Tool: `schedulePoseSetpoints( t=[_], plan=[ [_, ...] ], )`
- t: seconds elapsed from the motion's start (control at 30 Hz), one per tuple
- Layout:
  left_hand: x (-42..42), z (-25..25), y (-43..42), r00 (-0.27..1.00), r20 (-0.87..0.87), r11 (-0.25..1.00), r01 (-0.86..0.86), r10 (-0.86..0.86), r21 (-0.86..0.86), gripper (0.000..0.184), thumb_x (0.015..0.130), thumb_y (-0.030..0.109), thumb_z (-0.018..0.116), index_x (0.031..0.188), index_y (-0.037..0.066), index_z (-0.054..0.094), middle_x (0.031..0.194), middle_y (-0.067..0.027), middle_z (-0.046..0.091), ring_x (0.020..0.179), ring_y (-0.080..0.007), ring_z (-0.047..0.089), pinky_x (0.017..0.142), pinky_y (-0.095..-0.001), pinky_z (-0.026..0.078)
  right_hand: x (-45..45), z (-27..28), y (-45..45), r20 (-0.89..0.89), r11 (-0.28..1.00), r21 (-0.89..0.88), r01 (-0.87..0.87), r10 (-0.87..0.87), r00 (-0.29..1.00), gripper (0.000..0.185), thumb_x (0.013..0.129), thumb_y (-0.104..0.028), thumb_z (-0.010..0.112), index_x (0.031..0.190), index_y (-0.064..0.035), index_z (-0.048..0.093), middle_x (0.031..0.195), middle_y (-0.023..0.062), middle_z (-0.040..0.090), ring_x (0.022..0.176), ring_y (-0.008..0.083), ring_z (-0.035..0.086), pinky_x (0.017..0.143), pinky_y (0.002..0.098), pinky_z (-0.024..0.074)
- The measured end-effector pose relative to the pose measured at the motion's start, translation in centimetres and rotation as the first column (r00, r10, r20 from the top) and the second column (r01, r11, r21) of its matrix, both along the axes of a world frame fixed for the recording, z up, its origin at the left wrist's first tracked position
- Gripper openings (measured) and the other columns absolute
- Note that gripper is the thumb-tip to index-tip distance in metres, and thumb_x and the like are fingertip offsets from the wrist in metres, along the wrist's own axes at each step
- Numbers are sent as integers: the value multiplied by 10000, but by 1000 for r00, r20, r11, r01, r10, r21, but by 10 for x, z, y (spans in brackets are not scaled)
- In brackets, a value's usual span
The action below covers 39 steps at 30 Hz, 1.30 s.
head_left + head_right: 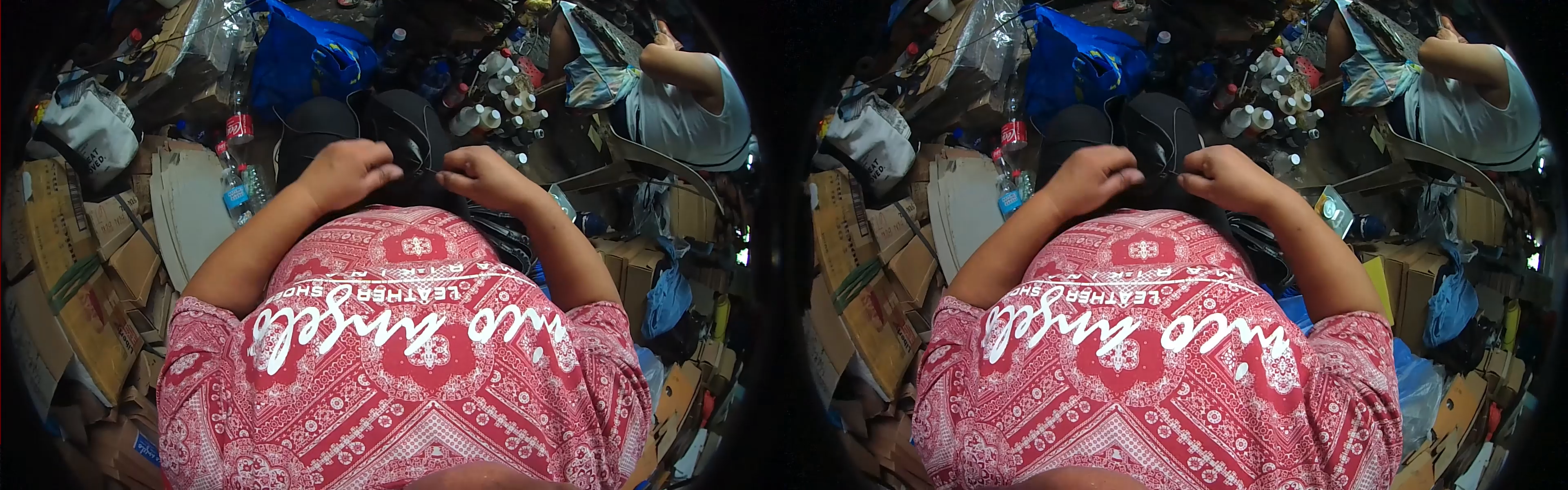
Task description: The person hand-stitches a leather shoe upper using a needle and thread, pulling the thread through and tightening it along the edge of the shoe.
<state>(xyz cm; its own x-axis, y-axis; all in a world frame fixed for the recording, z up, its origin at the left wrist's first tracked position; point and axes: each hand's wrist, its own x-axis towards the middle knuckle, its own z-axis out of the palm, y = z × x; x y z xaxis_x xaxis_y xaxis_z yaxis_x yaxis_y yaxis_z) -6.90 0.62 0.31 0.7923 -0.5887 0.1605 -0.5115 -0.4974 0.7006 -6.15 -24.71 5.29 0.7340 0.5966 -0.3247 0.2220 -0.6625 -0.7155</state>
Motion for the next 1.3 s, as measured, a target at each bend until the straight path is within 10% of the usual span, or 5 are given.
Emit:
schedulePoseSetpoints(
  t=[0.27,0.63,0.73,0.93,1.3],
  plan=[
    [40,8,-6,993,-110,977,6,-30,-212,219,801,224,687,961,74,683,963,-103,622,879,-266,617,783,-343,490,-15,4,6,-95,978,132,160,-149,984,299,862,-181,619,688,15,475,579,34,357,581,87,344,506,315,335],
    [59,19,-26,953,-284,984,138,-102,109,362,720,340,760,853,44,600,808,-70,561,749,-228,554,677,-321,442,-20,13,-7,-188,949,197,246,-210,960,301,880,-190,601,683,-11,461,622,-21,352,618,65,337,534,275,322],
    [64,8,-23,897,-432,987,137,-89,83,319,729,284,756,862,38,603,770,-54,578,746,-207,567,692,-308,442,-9,40,-35,-317,710,398,581,-488,813,273,889,-202,603,680,-66,494,659,-70,415,625,41,381,558,247,335],
    [68,-6,-24,740,-622,965,157,-255,-209,227,761,180,725,929,36,675,864,-63,616,849,-177,586,809,-298,447,-7,37,-32,-75,888,279,365,-359,930,138,883,-80,620,1005,-23,652,934,12,621,869,97,567,800,246,450],
    [71,-3,-13,705,-634,948,241,-317,-207,214,789,158,688,977,59,719,931,-82,625,928,-204,581,880,-331,435,-13,-7,7,53,970,142,198,-207,977,169,855,-28,603,1008,-26,676,829,41,578,746,100,548,651,253,439]
  ],
)
